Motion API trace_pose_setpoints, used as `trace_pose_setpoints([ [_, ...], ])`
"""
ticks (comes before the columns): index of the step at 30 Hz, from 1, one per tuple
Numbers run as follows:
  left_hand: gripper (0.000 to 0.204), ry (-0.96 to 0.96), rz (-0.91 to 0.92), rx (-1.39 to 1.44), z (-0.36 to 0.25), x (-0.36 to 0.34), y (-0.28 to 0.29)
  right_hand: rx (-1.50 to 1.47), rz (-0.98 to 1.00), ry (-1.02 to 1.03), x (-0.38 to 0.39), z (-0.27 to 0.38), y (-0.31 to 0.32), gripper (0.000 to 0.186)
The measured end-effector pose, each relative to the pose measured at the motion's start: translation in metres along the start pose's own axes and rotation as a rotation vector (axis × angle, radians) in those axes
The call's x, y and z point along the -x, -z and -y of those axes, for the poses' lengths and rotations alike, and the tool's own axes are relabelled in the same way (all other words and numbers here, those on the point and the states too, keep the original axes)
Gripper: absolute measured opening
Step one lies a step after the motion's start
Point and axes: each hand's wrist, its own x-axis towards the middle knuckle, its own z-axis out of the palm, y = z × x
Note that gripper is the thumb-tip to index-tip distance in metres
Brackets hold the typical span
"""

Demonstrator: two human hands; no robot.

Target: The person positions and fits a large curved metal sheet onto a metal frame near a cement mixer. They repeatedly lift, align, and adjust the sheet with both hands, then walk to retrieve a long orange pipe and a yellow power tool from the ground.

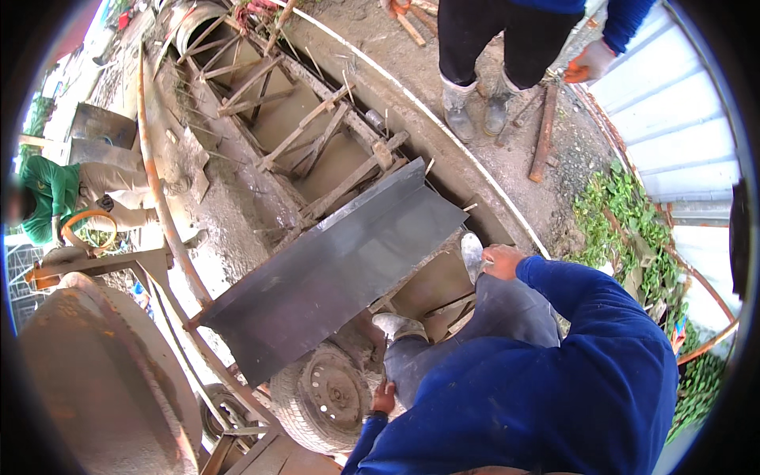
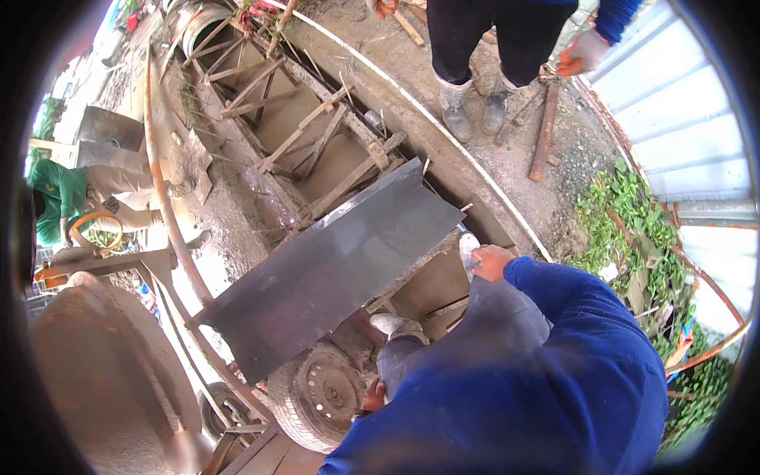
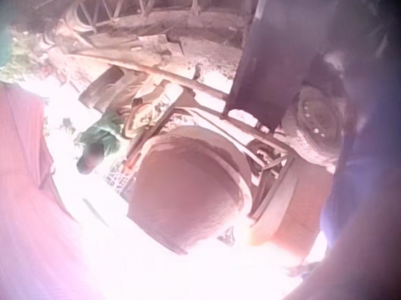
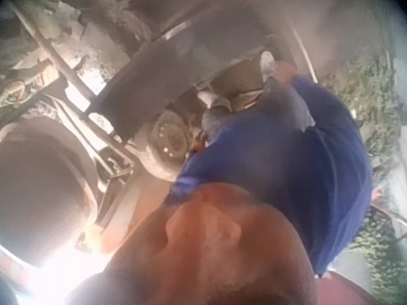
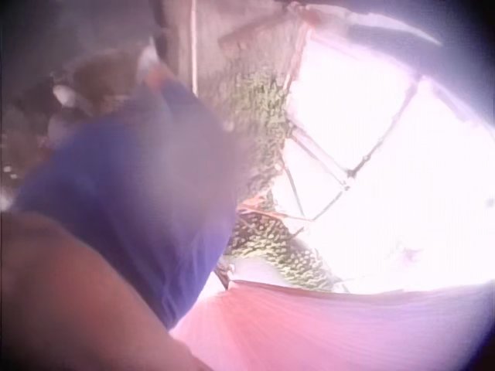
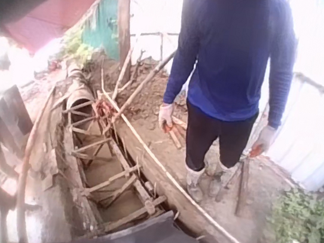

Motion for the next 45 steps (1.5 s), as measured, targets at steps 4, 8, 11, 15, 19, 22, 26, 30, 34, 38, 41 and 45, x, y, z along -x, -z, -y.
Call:
trace_pose_setpoints([
  [4,0.050,-0.050,0.233,-0.414,0.059,-0.032,0.095,-0.094,0.004,-0.120,0.034,0.043,0.007,0.040],
  [8,0.038,-0.175,-0.321,-0.536,0.046,-0.083,0.165,-0.141,0.098,-0.222,0.061,0.067,-0.010,0.041],
  [11,0.034,-0.026,-0.343,0.418,-0.098,-0.100,0.184,-0.089,0.140,-0.102,0.093,0.047,-0.035,0.042],
  [15,0.043,0.156,-0.175,0.733,-0.143,-0.100,0.152,-0.173,0.292,-0.134,0.078,0.056,-0.010,0.042],
  [19,0.033,-0.025,-0.078,0.483,-0.132,-0.110,0.113,-0.204,-0.096,0.043,0.057,0.007,0.020,0.037],
  [22,0.036,-0.003,-0.006,0.266,-0.210,-0.113,0.126,-0.288,-0.183,-0.106,0.089,-0.068,0.027,0.031],
  [26,0.039,0.004,-0.291,0.270,-0.214,-0.104,0.139,-0.283,0.020,-0.175,0.082,-0.131,-0.008,0.033],
  [30,0.041,0.118,-0.247,0.364,-0.244,-0.094,0.154,-0.406,0.138,-0.315,0.085,-0.124,-0.015,0.032],
  [34,0.039,0.164,-0.290,0.373,-0.248,-0.073,0.168,-0.474,0.101,-0.220,0.060,-0.083,-0.004,0.028],
  [38,0.044,0.193,-0.383,0.355,-0.206,-0.051,0.167,-0.487,0.079,-0.056,0.019,-0.031,0.031,0.030],
  [41,0.046,0.282,-0.452,0.363,-0.175,-0.034,0.164,-0.468,0.064,-0.046,0.005,0.007,0.055,0.033],
  [45,0.048,0.332,-0.443,0.411,-0.167,-0.016,0.164,-0.426,0.040,-0.019,-0.006,0.006,0.070,0.032],
])
